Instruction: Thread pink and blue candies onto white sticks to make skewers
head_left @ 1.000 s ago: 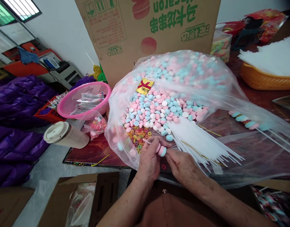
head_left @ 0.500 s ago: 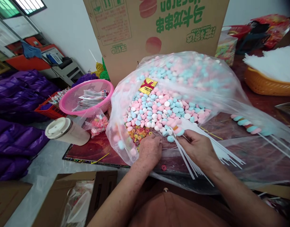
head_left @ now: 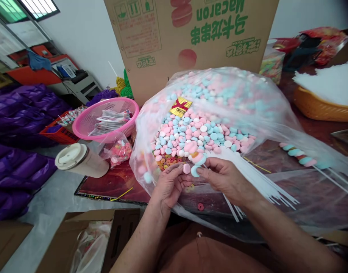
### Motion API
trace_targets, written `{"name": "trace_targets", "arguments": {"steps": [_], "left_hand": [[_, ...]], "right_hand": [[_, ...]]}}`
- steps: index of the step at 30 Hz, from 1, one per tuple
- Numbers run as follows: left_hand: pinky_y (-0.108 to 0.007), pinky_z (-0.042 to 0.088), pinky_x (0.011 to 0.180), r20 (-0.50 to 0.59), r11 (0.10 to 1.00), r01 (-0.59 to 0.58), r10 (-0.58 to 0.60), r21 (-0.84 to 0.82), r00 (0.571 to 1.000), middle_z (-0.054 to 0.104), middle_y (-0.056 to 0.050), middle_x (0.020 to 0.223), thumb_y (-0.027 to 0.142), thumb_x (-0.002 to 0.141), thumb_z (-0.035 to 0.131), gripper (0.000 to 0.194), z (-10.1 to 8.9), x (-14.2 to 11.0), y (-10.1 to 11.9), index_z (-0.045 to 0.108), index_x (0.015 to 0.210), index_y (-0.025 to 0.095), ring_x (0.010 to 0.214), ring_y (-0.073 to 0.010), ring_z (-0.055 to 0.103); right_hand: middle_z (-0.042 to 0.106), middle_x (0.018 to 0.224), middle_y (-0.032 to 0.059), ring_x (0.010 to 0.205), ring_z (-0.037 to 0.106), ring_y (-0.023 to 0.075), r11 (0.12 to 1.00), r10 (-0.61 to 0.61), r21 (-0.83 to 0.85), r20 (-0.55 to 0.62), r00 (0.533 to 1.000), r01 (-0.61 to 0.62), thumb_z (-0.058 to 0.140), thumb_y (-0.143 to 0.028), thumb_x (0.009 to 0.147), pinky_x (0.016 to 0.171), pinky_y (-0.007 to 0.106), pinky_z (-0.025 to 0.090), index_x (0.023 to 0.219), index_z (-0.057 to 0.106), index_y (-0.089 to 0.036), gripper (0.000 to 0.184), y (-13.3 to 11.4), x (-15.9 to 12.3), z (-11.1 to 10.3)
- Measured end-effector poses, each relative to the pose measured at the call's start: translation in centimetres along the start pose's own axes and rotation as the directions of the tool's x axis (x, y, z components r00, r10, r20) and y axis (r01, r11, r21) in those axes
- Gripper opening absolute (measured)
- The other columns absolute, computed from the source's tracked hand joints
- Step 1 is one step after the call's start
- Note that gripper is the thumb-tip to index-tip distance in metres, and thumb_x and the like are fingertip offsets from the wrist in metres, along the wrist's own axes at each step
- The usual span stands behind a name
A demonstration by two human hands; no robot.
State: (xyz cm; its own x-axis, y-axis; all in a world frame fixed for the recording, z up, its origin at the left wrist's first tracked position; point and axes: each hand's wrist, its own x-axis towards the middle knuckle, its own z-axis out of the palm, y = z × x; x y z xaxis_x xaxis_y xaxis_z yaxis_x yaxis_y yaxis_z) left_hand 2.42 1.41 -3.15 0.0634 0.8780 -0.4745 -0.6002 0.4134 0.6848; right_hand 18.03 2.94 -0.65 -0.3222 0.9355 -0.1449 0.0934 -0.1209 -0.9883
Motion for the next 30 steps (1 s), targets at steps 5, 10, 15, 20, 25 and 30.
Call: {"name": "trace_targets", "arguments": {"steps": [5, 10, 15, 20, 25, 30], "left_hand": [[-0.023, 0.050, 0.053, 0.030, 0.994, -0.101, 0.099, 0.042, 0.995, 0.065, -0.003, 0.064, 0.028, 0.064, 0.073, 0.030, 1.1, -1.2, -0.5, 0.065, 0.087, 0.011, 0.053, -0.0116, 0.060], [-0.022, 0.048, 0.060, 0.052, 0.956, -0.238, 0.232, 0.171, 0.971, 0.068, -0.003, 0.076, 0.018, 0.055, 0.078, 0.037, 1.1, -1.9, -1.0, 0.066, 0.090, 0.014, 0.062, -0.0108, 0.060], [-0.023, 0.047, 0.055, 0.009, 0.964, -0.197, 0.199, 0.178, 0.980, 0.066, -0.001, 0.069, 0.020, 0.057, 0.076, 0.029, 1.1, -1.7, -1.2, 0.065, 0.083, 0.014, 0.054, -0.0100, 0.057], [-0.024, 0.046, 0.055, 0.004, 0.942, -0.222, 0.229, 0.251, 0.973, 0.066, -0.002, 0.071, 0.021, 0.057, 0.074, 0.031, 1.1, -1.9, -0.9, 0.064, 0.085, 0.016, 0.056, -0.0111, 0.056], [-0.022, 0.040, 0.054, -0.005, 0.730, -0.308, 0.393, 0.610, 0.920, 0.060, 0.001, 0.062, 0.013, 0.054, 0.069, 0.021, 0.5, -1.5, -1.9, 0.067, 0.073, 0.022, 0.057, -0.0134, 0.050], [-0.029, 0.040, 0.072, 0.147, 0.370, -0.330, 0.445, 0.868, 0.884, 0.060, -0.003, 0.076, 0.020, 0.056, 0.070, 0.018, 0.9, -0.4, -1.5, 0.067, 0.073, 0.026, 0.074, -0.0216, 0.054]], "right_hand": [[0.045, 0.051, -0.0080, 0.041, 0.029, 0.0038, 0.973, 0.075, 0.225, -0.090, 0.993, -0.053, 0.064, -0.041, 0.067, 0.038, 0.019, 0.021, 0.065, 0.053, -0.017, 0.027, 0.9, 0.2, 2.3], [0.039, 0.041, -0.0100, 0.036, 0.024, 0.0030, 0.921, 0.171, 0.365, -0.056, 0.984, -0.139, 0.068, -0.044, 0.063, 0.034, 0.018, 0.016, 0.063, 0.051, -0.016, 0.033, 1.0, 0.0, 2.5], [0.042, 0.046, -0.0090, 0.036, 0.021, 0.0013, 0.907, 0.156, 0.393, 0.024, 0.988, -0.153, 0.067, -0.046, 0.064, 0.035, 0.018, 0.012, 0.069, 0.054, -0.015, 0.034, 1.3, -0.4, 2.4], [0.044, 0.050, -0.0078, 0.038, 0.022, 0.0022, 0.935, 0.141, 0.329, 0.005, 0.990, -0.135, 0.065, -0.047, 0.065, 0.035, 0.019, 0.014, 0.069, 0.054, -0.015, 0.034, 1.7, -0.5, 2.1], [0.045, 0.055, -0.0044, 0.047, 0.034, 0.0068, 0.998, 0.052, -0.030, -0.052, 0.997, -0.054, 0.053, -0.045, 0.076, 0.042, 0.020, 0.026, 0.068, 0.055, -0.016, 0.030, 1.3, -1.2, -0.8], [0.045, 0.054, -0.0035, 0.054, 0.041, 0.0104, 0.891, -0.069, -0.455, -0.125, 0.990, 0.005, 0.042, -0.041, 0.082, 0.050, 0.021, 0.032, 0.061, 0.051, -0.019, 0.031, 1.9, -2.3, -2.9]]}}
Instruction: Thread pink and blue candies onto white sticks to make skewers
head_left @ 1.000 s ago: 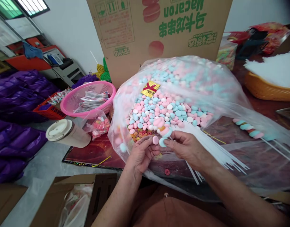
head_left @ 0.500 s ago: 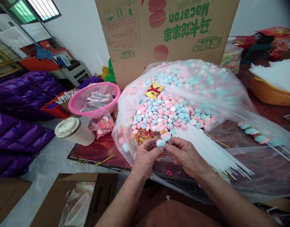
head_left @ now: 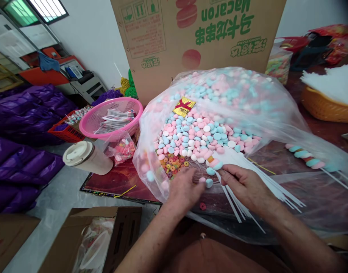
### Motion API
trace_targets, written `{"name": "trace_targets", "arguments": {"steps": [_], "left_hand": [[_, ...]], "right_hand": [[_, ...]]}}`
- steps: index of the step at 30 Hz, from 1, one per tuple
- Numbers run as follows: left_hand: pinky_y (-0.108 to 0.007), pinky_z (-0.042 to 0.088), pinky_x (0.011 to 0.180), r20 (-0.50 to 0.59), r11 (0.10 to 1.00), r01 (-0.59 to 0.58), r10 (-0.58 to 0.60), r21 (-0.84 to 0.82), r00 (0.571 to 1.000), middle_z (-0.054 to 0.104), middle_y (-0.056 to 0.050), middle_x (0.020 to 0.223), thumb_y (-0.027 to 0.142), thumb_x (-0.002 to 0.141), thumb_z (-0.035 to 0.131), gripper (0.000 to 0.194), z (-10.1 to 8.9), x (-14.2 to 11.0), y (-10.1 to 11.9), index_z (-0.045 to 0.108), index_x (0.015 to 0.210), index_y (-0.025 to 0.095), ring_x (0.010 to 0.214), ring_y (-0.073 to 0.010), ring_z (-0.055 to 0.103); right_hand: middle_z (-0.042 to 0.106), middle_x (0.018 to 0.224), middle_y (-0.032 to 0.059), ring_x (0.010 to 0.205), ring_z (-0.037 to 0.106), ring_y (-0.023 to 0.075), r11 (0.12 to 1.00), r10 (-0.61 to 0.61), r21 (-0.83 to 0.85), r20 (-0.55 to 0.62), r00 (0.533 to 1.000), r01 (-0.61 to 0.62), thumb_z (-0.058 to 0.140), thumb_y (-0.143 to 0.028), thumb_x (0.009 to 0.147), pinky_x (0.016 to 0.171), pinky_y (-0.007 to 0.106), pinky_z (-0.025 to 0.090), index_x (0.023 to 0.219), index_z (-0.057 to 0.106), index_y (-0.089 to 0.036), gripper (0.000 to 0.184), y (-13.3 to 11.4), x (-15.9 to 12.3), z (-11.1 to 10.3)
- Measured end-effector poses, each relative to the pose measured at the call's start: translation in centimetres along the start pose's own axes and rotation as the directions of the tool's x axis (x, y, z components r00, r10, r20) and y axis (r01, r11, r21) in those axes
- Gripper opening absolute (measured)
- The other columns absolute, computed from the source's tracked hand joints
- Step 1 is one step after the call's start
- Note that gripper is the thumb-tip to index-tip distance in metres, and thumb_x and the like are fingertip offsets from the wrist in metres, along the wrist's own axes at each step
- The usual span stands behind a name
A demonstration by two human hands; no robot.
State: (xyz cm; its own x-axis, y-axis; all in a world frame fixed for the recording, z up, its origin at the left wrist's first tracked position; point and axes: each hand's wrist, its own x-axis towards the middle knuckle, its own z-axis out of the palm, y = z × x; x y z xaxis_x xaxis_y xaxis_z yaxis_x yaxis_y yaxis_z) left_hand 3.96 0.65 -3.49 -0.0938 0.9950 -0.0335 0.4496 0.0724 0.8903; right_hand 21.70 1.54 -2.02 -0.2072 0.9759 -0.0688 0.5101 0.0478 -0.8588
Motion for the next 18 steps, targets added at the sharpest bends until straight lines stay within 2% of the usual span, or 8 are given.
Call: {"name": "trace_targets", "arguments": {"steps": [2, 4, 8, 13, 18], "left_hand": [[-0.031, 0.038, 0.076, -0.061, 0.987, -0.003, 0.013, 0.158, 0.998, 0.059, -0.004, 0.078, 0.023, 0.065, 0.064, 0.010, -0.5, 1.4, 0.3, 0.067, 0.074, 0.025, 0.079, -0.0237, 0.054], [-0.033, 0.037, 0.078, -0.083, 0.967, 0.025, -0.004, 0.254, 0.997, 0.058, -0.005, 0.076, 0.019, 0.067, 0.061, 0.005, -0.7, 2.8, 0.3, 0.064, 0.067, 0.023, 0.083, -0.0256, 0.055], [-0.036, 0.037, 0.080, -0.002, 0.919, 0.031, -0.033, 0.392, 0.999, 0.059, -0.007, 0.082, 0.014, 0.065, 0.059, 0.010, -0.2, 4.2, -0.4, 0.057, 0.058, 0.020, 0.086, -0.0267, 0.055], [-0.038, 0.038, 0.079, 0.020, 0.868, -0.030, 0.023, 0.495, 1.000, 0.059, -0.008, 0.090, 0.016, 0.071, 0.053, 0.010, 0.0, 4.0, -0.9, 0.061, 0.071, 0.022, 0.086, -0.0272, 0.056], [-0.036, 0.039, 0.074, 0.087, 0.851, -0.082, 0.043, 0.519, 0.995, 0.059, -0.007, 0.082, 0.016, 0.069, 0.054, 0.011, -0.6, 4.2, -0.4, 0.057, 0.059, 0.020, 0.077, -0.0257, 0.057]], "right_hand": [[0.043, 0.051, -0.0041, 0.050, 0.039, 0.0103, 0.996, -0.008, -0.092, -0.019, 1.000, 0.006, 0.040, -0.040, 0.082, 0.048, 0.021, 0.031, 0.061, 0.052, -0.019, 0.032, 0.3, -0.3, 0.3], [0.042, 0.049, -0.0039, 0.048, 0.038, 0.0105, 0.990, -0.025, -0.136, -0.021, 0.999, 0.022, 0.039, -0.041, 0.082, 0.046, 0.021, 0.031, 0.060, 0.053, -0.019, 0.034, 0.3, -0.4, 0.7], [0.049, 0.052, -0.0016, 0.051, 0.043, 0.0120, 0.976, -0.084, -0.205, -0.035, 0.996, 0.075, 0.037, -0.037, 0.083, 0.049, 0.022, 0.033, 0.063, 0.057, -0.019, 0.034, 0.4, -0.7, 0.8], [0.056, 0.056, -0.0001, 0.053, 0.048, 0.0132, 0.953, -0.094, -0.290, -0.008, 0.996, 0.087, 0.037, -0.034, 0.083, 0.051, 0.023, 0.034, 0.066, 0.058, -0.019, 0.031, 1.0, -1.1, 0.0], [0.059, 0.061, 0.0028, 0.055, 0.051, 0.0150, 0.913, -0.065, -0.405, -0.024, 0.998, 0.050, 0.035, -0.033, 0.083, 0.053, 0.025, 0.034, 0.067, 0.058, -0.019, 0.031, 1.6, -1.1, 0.5]]}}
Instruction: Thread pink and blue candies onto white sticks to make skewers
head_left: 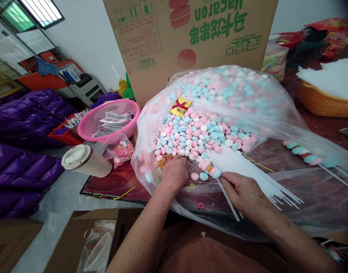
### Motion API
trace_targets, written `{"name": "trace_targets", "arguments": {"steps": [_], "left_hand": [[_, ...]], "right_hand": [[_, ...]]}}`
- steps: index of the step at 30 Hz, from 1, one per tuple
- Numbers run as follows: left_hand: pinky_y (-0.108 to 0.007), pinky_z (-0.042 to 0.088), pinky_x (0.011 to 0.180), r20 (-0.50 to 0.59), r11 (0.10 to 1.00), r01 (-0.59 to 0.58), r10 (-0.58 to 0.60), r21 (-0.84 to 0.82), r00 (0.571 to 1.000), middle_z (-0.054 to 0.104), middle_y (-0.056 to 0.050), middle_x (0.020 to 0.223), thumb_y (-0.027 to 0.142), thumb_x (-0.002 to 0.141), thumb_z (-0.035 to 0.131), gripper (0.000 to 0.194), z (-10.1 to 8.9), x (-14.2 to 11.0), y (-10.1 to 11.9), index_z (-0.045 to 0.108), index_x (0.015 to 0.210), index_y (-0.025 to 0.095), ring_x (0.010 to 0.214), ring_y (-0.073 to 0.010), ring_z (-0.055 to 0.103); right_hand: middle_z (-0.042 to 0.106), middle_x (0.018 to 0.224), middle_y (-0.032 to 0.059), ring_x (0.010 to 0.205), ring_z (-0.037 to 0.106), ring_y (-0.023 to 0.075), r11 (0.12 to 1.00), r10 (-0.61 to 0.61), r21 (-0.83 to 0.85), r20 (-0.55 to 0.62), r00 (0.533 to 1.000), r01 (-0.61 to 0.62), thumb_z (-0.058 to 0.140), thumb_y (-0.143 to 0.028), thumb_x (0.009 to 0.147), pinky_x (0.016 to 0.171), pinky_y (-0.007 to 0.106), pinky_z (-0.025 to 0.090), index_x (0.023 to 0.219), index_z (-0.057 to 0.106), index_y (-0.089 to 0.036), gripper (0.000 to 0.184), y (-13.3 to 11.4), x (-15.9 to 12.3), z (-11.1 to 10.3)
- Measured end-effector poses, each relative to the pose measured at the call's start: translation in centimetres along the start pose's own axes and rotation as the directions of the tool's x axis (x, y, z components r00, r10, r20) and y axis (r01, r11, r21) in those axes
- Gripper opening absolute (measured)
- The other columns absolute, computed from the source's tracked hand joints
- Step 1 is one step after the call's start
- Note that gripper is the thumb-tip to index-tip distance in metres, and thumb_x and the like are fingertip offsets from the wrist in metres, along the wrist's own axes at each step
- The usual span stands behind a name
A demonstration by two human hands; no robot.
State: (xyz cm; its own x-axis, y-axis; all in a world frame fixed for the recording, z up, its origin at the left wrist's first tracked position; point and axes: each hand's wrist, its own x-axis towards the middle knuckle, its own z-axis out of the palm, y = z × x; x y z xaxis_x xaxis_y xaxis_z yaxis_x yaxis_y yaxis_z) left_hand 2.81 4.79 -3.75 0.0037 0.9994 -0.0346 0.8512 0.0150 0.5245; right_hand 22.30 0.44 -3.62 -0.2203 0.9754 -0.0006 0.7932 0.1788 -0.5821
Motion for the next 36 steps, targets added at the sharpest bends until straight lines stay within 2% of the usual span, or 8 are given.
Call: {"name": "trace_targets", "arguments": {"steps": [5, 9, 14, 21, 27, 30, 33, 36], "left_hand": [[-0.034, 0.039, 0.072, -0.057, 1.000, -0.016, 0.016, -0.003, 0.998, 0.061, -0.006, 0.080, 0.014, 0.065, 0.055, 0.008, 0.8, -0.5, 0.2, 0.057, 0.061, 0.021, 0.074, -0.0232, 0.056], [-0.031, 0.040, 0.069, -0.142, 0.981, 0.083, -0.109, -0.173, 0.984, 0.062, -0.004, 0.069, 0.016, 0.062, 0.058, 0.007, 1.1, -0.8, 0.1, 0.061, 0.065, 0.022, 0.071, -0.0218, 0.056], [-0.024, 0.042, 0.057, -0.048, 0.807, 0.212, -0.284, -0.551, 0.958, 0.064, -0.001, 0.066, 0.020, 0.061, 0.060, 0.015, 0.1, -0.6, -0.3, 0.066, 0.075, 0.018, 0.059, -0.0139, 0.055], [-0.020, 0.044, 0.053, -0.043, 0.691, 0.141, -0.242, -0.709, 0.969, 0.063, 0.002, 0.062, 0.018, 0.060, 0.060, 0.011, 0.7, -1.6, 1.0, 0.066, 0.069, 0.016, 0.056, -0.0109, 0.055], [-0.028, 0.048, 0.071, -0.112, 0.799, -0.007, -0.076, -0.602, 0.991, 0.068, -0.004, 0.082, 0.028, 0.070, 0.057, 0.022, -1.3, -1.8, 0.4, 0.067, 0.087, 0.017, 0.077, -0.0173, 0.061], [-0.034, 0.046, 0.072, -0.049, 0.987, -0.010, 0.002, -0.158, 0.999, 0.066, -0.008, 0.084, 0.025, 0.071, 0.055, 0.016, -1.2, -1.6, 0.1, 0.066, 0.079, 0.017, 0.078, -0.0215, 0.060], [-0.035, 0.046, 0.068, 0.080, 0.990, -0.011, 0.000, 0.139, 0.997, 0.065, -0.009, 0.085, 0.021, 0.071, 0.054, 0.012, -0.2, -1.5, 0.3, 0.064, 0.068, 0.017, 0.076, -0.0229, 0.060], [-0.029, 0.046, 0.061, 0.074, 0.975, 0.147, -0.136, -0.167, 0.988, 0.063, -0.005, 0.069, 0.022, 0.071, 0.056, 0.010, 0.1, -1.5, 0.0, 0.063, 0.069, 0.017, 0.067, -0.0188, 0.060]], "right_hand": [[0.063, 0.071, 0.0059, 0.066, 0.056, 0.0179, 0.989, 0.024, -0.147, 0.063, 0.998, -0.015, 0.035, -0.024, 0.084, 0.058, 0.026, 0.032, 0.073, 0.058, -0.019, 0.026, 0.2, -0.3, 0.5], [0.062, 0.069, 0.0054, 0.064, 0.055, 0.0178, 0.964, 0.065, -0.264, 0.109, 0.992, -0.034, 0.038, -0.020, 0.084, 0.054, 0.027, 0.026, 0.071, 0.056, -0.019, 0.022, 0.0, -0.7, 0.6], [0.061, 0.068, 0.0041, 0.062, 0.054, 0.0155, 0.962, 0.049, -0.274, 0.131, 0.990, -0.011, 0.038, -0.018, 0.085, 0.053, 0.026, 0.024, 0.070, 0.056, -0.018, 0.023, -1.5, -0.5, 0.0], [0.063, 0.071, 0.0068, 0.061, 0.055, 0.0169, 0.940, 0.107, -0.339, 0.185, 0.977, -0.039, 0.037, -0.015, 0.084, 0.051, 0.027, 0.022, 0.076, 0.059, -0.017, 0.023, -3.7, -0.1, -0.2], [0.058, 0.062, 0.0024, 0.057, 0.048, 0.0128, 1.000, -0.006, 0.009, -0.054, 0.999, 0.007, 0.036, -0.026, 0.084, 0.054, 0.023, 0.031, 0.066, 0.055, -0.018, 0.028, -1.7, 0.5, 0.9], [0.053, 0.055, -0.0003, 0.052, 0.044, 0.0119, 0.995, -0.008, 0.104, -0.064, 0.998, 0.014, 0.036, -0.033, 0.084, 0.051, 0.022, 0.031, 0.062, 0.053, -0.019, 0.032, -0.4, 0.2, 0.8], [0.056, 0.057, 0.0007, 0.053, 0.046, 0.0130, 0.998, 0.009, 0.063, -0.002, 1.000, -0.009, 0.035, -0.034, 0.084, 0.051, 0.023, 0.030, 0.065, 0.055, -0.020, 0.031, 0.3, -0.5, 0.3], [0.057, 0.059, 0.0017, 0.054, 0.047, 0.0138, 1.000, 0.005, -0.018, 0.064, 0.998, -0.004, 0.033, -0.030, 0.084, 0.053, 0.024, 0.029, 0.066, 0.055, -0.020, 0.030, 0.2, -1.2, 0.1]]}}
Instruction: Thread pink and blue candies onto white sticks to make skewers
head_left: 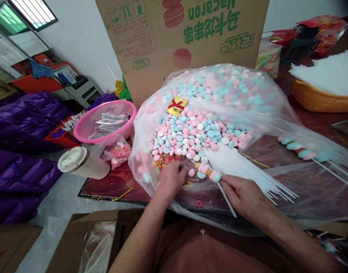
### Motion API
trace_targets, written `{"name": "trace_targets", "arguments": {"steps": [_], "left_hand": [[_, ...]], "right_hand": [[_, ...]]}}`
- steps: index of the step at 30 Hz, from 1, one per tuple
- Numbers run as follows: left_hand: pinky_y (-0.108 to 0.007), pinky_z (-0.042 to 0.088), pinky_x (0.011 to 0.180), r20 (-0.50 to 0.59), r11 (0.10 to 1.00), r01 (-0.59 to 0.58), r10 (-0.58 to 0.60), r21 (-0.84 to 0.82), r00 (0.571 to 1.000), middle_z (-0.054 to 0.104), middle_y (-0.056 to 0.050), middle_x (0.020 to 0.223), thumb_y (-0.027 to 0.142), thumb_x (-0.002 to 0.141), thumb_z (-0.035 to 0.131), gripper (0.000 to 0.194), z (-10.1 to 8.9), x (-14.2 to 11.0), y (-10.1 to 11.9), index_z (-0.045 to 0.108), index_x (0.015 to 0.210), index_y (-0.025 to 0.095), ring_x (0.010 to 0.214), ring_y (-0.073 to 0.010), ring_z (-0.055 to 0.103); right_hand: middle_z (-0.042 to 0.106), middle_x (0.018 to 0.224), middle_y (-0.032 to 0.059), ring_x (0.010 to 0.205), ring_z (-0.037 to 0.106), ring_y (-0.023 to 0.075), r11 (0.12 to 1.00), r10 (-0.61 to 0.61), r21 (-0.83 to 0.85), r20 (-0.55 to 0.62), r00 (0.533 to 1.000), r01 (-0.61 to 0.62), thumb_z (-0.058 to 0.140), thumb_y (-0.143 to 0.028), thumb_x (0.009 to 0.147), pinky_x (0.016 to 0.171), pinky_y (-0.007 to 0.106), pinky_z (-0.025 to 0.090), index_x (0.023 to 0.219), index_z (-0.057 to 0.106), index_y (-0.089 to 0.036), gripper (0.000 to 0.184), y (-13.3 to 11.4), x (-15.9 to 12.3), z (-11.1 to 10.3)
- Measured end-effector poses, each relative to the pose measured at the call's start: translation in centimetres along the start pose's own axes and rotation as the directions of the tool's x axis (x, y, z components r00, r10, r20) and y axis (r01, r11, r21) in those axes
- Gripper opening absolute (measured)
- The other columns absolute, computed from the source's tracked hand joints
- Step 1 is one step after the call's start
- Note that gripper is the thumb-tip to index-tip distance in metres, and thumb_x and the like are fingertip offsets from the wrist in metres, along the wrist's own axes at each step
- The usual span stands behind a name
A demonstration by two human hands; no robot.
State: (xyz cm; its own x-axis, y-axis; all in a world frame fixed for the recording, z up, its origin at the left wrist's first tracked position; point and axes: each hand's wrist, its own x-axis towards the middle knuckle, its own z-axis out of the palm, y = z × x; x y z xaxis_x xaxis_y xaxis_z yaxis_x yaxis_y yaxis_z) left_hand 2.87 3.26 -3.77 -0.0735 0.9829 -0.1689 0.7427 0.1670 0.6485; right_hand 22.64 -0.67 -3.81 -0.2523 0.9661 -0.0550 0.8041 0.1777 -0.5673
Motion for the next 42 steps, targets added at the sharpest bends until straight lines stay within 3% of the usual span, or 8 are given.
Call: {"name": "trace_targets", "arguments": {"steps": [3, 7, 13, 20, 27, 34, 39, 42], "left_hand": [[-0.024, 0.045, 0.048, 0.137, 0.770, 0.228, -0.183, -0.596, 0.974, 0.062, -0.003, 0.061, 0.028, 0.066, 0.064, 0.018, -0.8, -0.1, -0.4, 0.062, 0.079, 0.015, 0.055, -0.0149, 0.059], [-0.022, 0.047, 0.045, 0.198, 0.504, 0.273, -0.197, -0.819, 0.960, 0.065, -0.004, 0.069, 0.026, 0.058, 0.071, 0.027, -1.3, -0.7, -0.4, 0.061, 0.080, 0.012, 0.057, -0.0148, 0.062], [-0.028, 0.052, 0.061, -0.197, 0.873, -0.248, 0.180, -0.419, 0.964, 0.068, -0.003, 0.074, 0.027, 0.074, 0.058, 0.018, -0.2, -1.8, -0.6, 0.064, 0.088, 0.017, 0.066, -0.0157, 0.063], [-0.025, 0.049, 0.069, -0.152, 0.719, -0.694, 0.692, 0.047, 0.706, 0.068, -0.006, 0.086, 0.018, 0.082, 0.047, 0.022, -2.2, -1.9, 0.9, 0.060, 0.100, 0.017, 0.077, -0.0152, 0.063], [-0.025, 0.046, 0.070, -0.132, 0.940, -0.339, 0.334, -0.019, 0.933, 0.066, -0.005, 0.092, 0.029, 0.086, 0.042, 0.028, -1.1, -1.3, 1.2, 0.057, 0.108, 0.021, 0.078, -0.0152, 0.060], [-0.031, 0.044, 0.068, 0.087, 0.876, -0.315, 0.305, 0.365, 0.949, 0.061, -0.009, 0.091, 0.029, 0.079, 0.050, 0.018, 1.5, -1.7, 0.5, 0.064, 0.082, 0.018, 0.083, -0.0235, 0.058], [-0.026, 0.045, 0.064, -0.121, 0.985, -0.129, 0.115, -0.114, 0.986, 0.062, -0.002, 0.071, 0.029, 0.077, 0.054, 0.015, 1.5, -2.4, -0.3, 0.061, 0.083, 0.018, 0.066, -0.0153, 0.057], [-0.025, 0.047, 0.059, -0.073, 0.824, -0.008, -0.040, -0.567, 0.997, 0.064, -0.002, 0.071, 0.033, 0.072, 0.060, 0.021, 1.5, -2.1, 0.4, 0.062, 0.085, 0.017, 0.063, -0.0134, 0.057]], "right_hand": [[0.057, 0.059, 0.0021, 0.055, 0.048, 0.0137, 0.998, -0.027, -0.048, 0.042, 0.999, 0.029, 0.033, -0.025, 0.084, 0.054, 0.025, 0.028, 0.063, 0.051, -0.020, 0.028, -0.8, -0.2, 0.2], [0.056, 0.059, 0.0027, 0.056, 0.048, 0.0140, 0.997, -0.044, -0.065, 0.043, 0.998, 0.047, 0.033, -0.021, 0.083, 0.054, 0.025, 0.026, 0.064, 0.051, -0.019, 0.026, -2.0, 0.0, 0.6], [0.056, 0.058, 0.0033, 0.054, 0.048, 0.0149, 0.989, -0.082, -0.124, 0.007, 0.997, 0.082, 0.034, -0.019, 0.082, 0.052, 0.027, 0.025, 0.064, 0.051, -0.019, 0.025, -2.3, -0.2, 0.9], [0.055, 0.060, 0.0032, 0.056, 0.048, 0.0135, 0.973, -0.148, 0.139, -0.227, 0.963, 0.182, 0.033, -0.023, 0.084, 0.054, 0.024, 0.032, 0.064, 0.051, -0.017, 0.027, -2.1, 0.7, 2.1], [0.054, 0.060, -0.0020, 0.055, 0.046, 0.0114, 0.834, 0.107, 0.552, -0.138, 0.985, -0.013, 0.046, -0.041, 0.081, 0.050, 0.021, 0.035, 0.073, 0.059, -0.016, 0.029, 0.0, 2.0, 0.9], [0.064, 0.067, 0.0044, 0.061, 0.053, 0.0153, 0.996, 0.076, 0.044, 0.045, 0.996, -0.078, 0.043, -0.021, 0.080, 0.055, 0.024, 0.033, 0.092, 0.064, -0.019, 0.024, -2.4, 3.7, 2.0], [0.058, 0.064, 0.0016, 0.058, 0.050, 0.0126, 0.954, 0.026, 0.298, 0.062, 0.998, -0.043, 0.046, -0.026, 0.080, 0.053, 0.023, 0.033, 0.077, 0.058, -0.018, 0.015, -1.8, 3.6, 1.0], [0.053, 0.059, -0.0030, 0.045, 0.039, 0.0072, 0.718, 0.025, 0.692, 0.075, 0.997, -0.070, 0.048, -0.040, 0.079, 0.046, 0.021, 0.030, 0.068, 0.050, -0.017, 0.026, -1.9, 3.6, 0.5]]}}
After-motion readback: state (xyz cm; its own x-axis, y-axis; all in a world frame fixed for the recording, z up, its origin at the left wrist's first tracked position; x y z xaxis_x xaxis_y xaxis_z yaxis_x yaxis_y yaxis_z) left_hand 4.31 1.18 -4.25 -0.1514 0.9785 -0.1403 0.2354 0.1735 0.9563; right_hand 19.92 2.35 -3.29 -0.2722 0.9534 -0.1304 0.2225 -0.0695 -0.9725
